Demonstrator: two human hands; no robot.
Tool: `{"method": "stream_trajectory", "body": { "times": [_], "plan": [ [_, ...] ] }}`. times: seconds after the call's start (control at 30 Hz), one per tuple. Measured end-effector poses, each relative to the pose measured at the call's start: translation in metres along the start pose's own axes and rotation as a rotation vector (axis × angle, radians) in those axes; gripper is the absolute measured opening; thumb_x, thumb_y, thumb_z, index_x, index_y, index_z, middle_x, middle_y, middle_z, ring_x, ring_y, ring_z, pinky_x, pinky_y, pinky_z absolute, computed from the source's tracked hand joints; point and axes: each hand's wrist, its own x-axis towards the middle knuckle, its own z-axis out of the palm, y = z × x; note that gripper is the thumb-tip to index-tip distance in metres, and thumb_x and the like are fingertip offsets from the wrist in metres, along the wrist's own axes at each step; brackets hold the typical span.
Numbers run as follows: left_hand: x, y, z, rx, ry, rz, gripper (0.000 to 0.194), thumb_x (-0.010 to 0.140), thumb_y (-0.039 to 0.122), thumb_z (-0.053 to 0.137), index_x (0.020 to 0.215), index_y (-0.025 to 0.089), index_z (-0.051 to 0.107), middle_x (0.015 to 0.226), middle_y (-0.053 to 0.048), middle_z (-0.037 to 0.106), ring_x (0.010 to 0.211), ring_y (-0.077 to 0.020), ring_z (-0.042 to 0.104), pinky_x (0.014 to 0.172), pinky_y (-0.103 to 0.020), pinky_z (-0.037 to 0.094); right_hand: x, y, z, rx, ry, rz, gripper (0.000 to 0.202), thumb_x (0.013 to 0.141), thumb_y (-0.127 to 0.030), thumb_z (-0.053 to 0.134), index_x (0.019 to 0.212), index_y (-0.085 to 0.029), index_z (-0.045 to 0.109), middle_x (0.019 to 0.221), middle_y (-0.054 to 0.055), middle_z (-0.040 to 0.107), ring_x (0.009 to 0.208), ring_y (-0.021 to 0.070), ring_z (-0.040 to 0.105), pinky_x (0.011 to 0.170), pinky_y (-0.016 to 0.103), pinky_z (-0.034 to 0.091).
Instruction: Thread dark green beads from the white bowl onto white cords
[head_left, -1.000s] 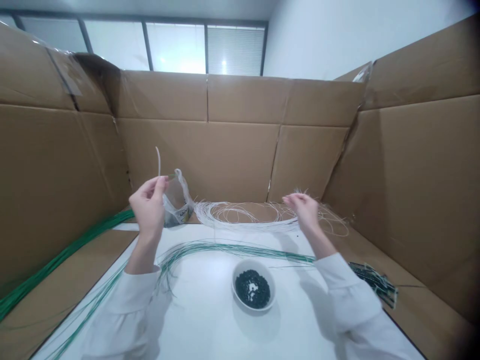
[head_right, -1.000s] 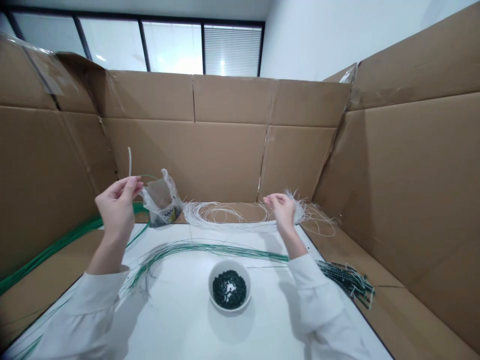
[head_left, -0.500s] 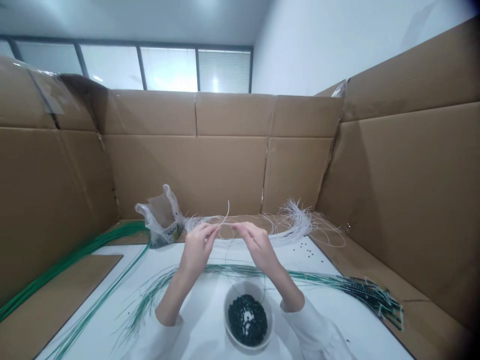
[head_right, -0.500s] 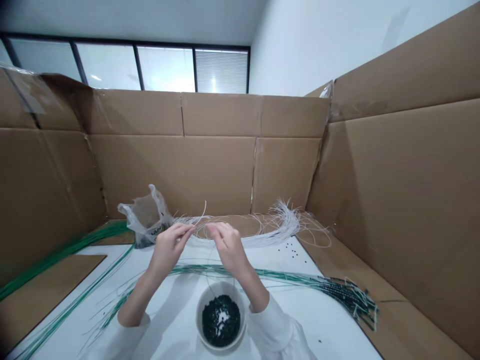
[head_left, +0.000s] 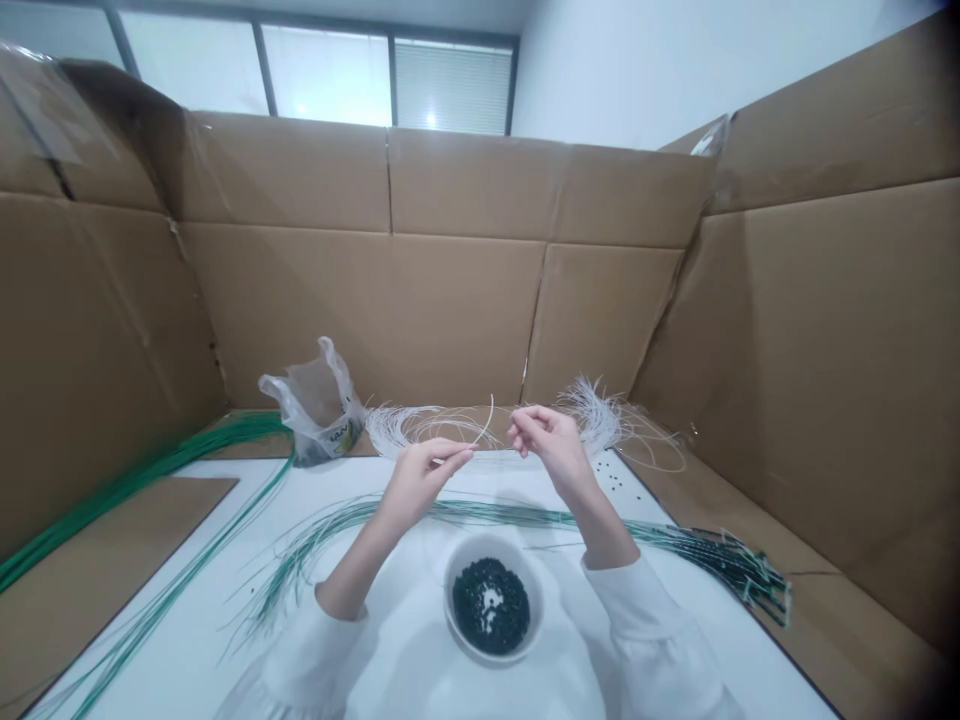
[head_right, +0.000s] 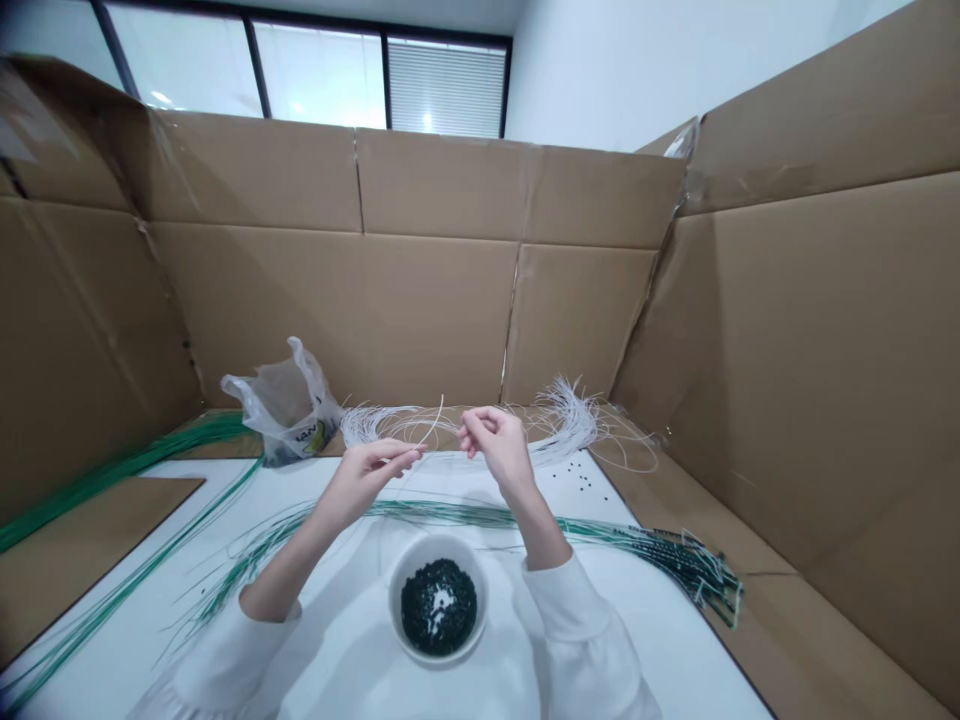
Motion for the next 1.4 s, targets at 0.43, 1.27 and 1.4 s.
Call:
{"method": "stream_trajectory", "body": {
  "times": [0.43, 1.27, 1.4],
  "plan": [
    [0.001, -0.011, 0.014, -0.139, -0.148, -0.039, 0.034, 0.077, 0.039, 0.051, 0.097, 0.018, 0.067, 0.085, -0.006, 0.068, 0.069, -0.0140, 0.058, 0.064, -0.024, 0.049, -0.004, 0.000, 0.000, 0.283, -0.218, 0.135, 0.017, 0.062, -0.029, 0.070, 0.068, -0.014, 0.066, 0.062, 0.002, 0.064, 0.050, 0.0077, 0.055, 0.048, 0.020, 0.042],
    [0.001, -0.006, 0.013, -0.315, 0.004, -0.018, 0.043, 0.075, 0.021, 0.051, 0.118, 0.018, 0.052, 0.126, -0.008, 0.050, 0.115, -0.0212, 0.045, 0.098, -0.035, 0.035, -0.014, 0.014, 0.026, 0.273, -0.247, 0.060, 0.022, 0.065, -0.033, 0.068, 0.075, -0.014, 0.064, 0.066, 0.003, 0.067, 0.057, 0.0126, 0.063, 0.060, 0.026, 0.054],
    [-0.002, -0.002, 0.017, -0.421, 0.110, -0.054, 0.034, 0.075, 0.032, 0.055, 0.103, 0.013, 0.061, 0.109, -0.011, 0.062, 0.101, -0.0231, 0.056, 0.088, -0.034, 0.044, -0.022, 0.022, 0.042, 0.280, -0.254, 0.044, 0.026, 0.063, -0.036, 0.068, 0.075, -0.013, 0.063, 0.063, 0.002, 0.066, 0.056, 0.0142, 0.063, 0.060, 0.030, 0.055]
  ]
}}
